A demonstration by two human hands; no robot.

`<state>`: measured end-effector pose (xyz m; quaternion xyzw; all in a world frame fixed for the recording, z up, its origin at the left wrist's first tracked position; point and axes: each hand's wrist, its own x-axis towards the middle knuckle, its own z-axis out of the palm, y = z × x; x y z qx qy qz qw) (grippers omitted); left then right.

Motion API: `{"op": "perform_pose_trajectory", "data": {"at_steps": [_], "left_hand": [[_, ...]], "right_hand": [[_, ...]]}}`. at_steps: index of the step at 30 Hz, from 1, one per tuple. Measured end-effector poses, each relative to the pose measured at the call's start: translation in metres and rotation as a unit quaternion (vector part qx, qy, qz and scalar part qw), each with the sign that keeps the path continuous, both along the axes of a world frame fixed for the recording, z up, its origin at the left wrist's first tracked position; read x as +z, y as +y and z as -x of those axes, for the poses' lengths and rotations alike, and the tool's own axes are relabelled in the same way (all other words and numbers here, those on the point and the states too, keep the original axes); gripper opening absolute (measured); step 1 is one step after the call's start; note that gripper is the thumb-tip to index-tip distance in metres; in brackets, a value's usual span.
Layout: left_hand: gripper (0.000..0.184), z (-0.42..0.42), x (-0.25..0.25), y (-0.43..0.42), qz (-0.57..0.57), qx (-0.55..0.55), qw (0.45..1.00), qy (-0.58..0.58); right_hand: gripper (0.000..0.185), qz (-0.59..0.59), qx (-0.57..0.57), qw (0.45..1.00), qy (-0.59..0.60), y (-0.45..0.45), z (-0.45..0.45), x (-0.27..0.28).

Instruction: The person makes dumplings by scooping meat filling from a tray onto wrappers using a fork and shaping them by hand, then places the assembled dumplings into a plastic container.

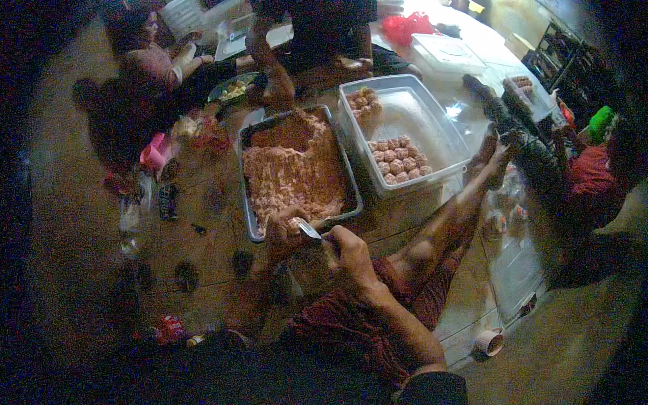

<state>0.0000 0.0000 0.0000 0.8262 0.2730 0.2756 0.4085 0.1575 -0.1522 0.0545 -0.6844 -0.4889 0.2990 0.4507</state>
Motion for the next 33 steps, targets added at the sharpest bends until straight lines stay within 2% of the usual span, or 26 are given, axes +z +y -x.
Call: {"op": "perform_pose_trajectory", "data": {"at_steps": [3,5,6,7,9,10,11,12,13,15,16,18,19,21,25,26,28,29,30,31,33], "left_hand": [[0.022,-0.004,0.005,0.0,0.069,0.023,0.997,-0.037],[0.02,-0.005,0.007,0.006,-0.007,-0.005,0.998,-0.061],[0.02,-0.008,0.009,0.002,-0.005,-0.01,0.998,-0.062],[0.021,-0.01,0.012,-0.001,0.008,-0.001,0.999,-0.048],[0.022,-0.008,0.014,0.001,0.014,0.012,0.999,-0.032],[0.025,-0.003,0.011,0.0,0.05,0.023,0.998,-0.023],[0.028,-0.001,0.006,0.001,0.087,0.033,0.996,-0.015],[0.036,-0.002,0.003,0.005,0.123,-0.006,0.991,-0.055],[0.036,-0.001,0.001,0.006,0.124,-0.01,0.991,-0.054],[0.034,-0.001,0.0,0.012,0.04,-0.063,0.997,-0.018],[0.034,-0.003,0.0,0.013,0.037,-0.061,0.997,-0.019],[0.03,-0.003,0.0,0.004,0.103,-0.029,0.994,0.009],[0.03,-0.003,0.002,0.004,0.104,-0.031,0.994,0.011],[0.024,-0.003,0.01,0.01,0.046,-0.053,0.997,0.029],[0.024,0.003,0.01,0.014,0.052,-0.066,0.996,-0.006],[0.022,0.002,0.01,0.009,-0.022,-0.032,0.999,0.011],[0.02,-0.003,0.022,0.002,-0.095,0.0,0.995,0.026],[0.021,-0.005,0.029,0.002,-0.026,-0.012,1.0,0.006],[0.022,-0.006,0.034,0.004,0.042,-0.022,0.999,-0.013],[0.022,-0.002,0.032,0.005,0.044,-0.017,0.999,-0.012],[0.026,0.003,0.026,0.008,0.121,-0.046,0.991,0.019]], "right_hand": [[0.012,-0.023,-0.042,0.999,-0.004,0.003,-0.005,0.003],[0.012,-0.105,-0.039,0.991,-0.072,0.007,-0.001,-0.003],[0.011,-0.054,0.005,0.998,-0.032,0.008,0.0,-0.008],[0.011,-0.054,0.001,0.998,-0.035,0.004,-0.002,-0.011],[0.012,-0.093,-0.057,0.993,-0.037,0.007,-0.001,-0.006],[0.012,-0.022,-0.096,0.995,0.003,0.004,-0.001,0.007],[0.012,-0.021,-0.096,0.995,0.004,0.006,-0.001,0.006],[0.012,-0.036,-0.046,0.998,0.008,0.007,0.0,0.005],[0.012,-0.051,0.003,0.999,0.011,0.006,0.0,0.002],[0.013,-0.071,0.004,0.997,0.011,0.009,-0.002,-0.001],[0.014,-0.041,-0.033,0.998,0.032,0.009,-0.004,0.006],[0.014,-0.005,-0.071,0.996,0.056,0.008,-0.003,0.005],[0.014,-0.01,-0.035,0.999,0.025,0.011,-0.005,-0.002],[0.014,-0.017,0.0,1.0,-0.009,0.009,-0.009,-0.004],[0.015,-0.002,-0.008,1.0,0.007,0.012,-0.013,-0.014],[0.015,-0.002,-0.007,1.0,0.007,0.014,-0.014,-0.022],[0.015,0.019,-0.003,0.999,0.026,0.013,-0.013,-0.017],[0.015,0.019,-0.002,1.0,0.025,0.012,-0.014,-0.015],[0.016,-0.016,-0.047,0.997,0.054,0.013,-0.015,-0.012],[0.017,-0.048,-0.091,0.991,0.084,0.012,-0.013,-0.01],[0.017,-0.008,-0.107,0.987,0.119,0.009,-0.01,-0.009]]}}
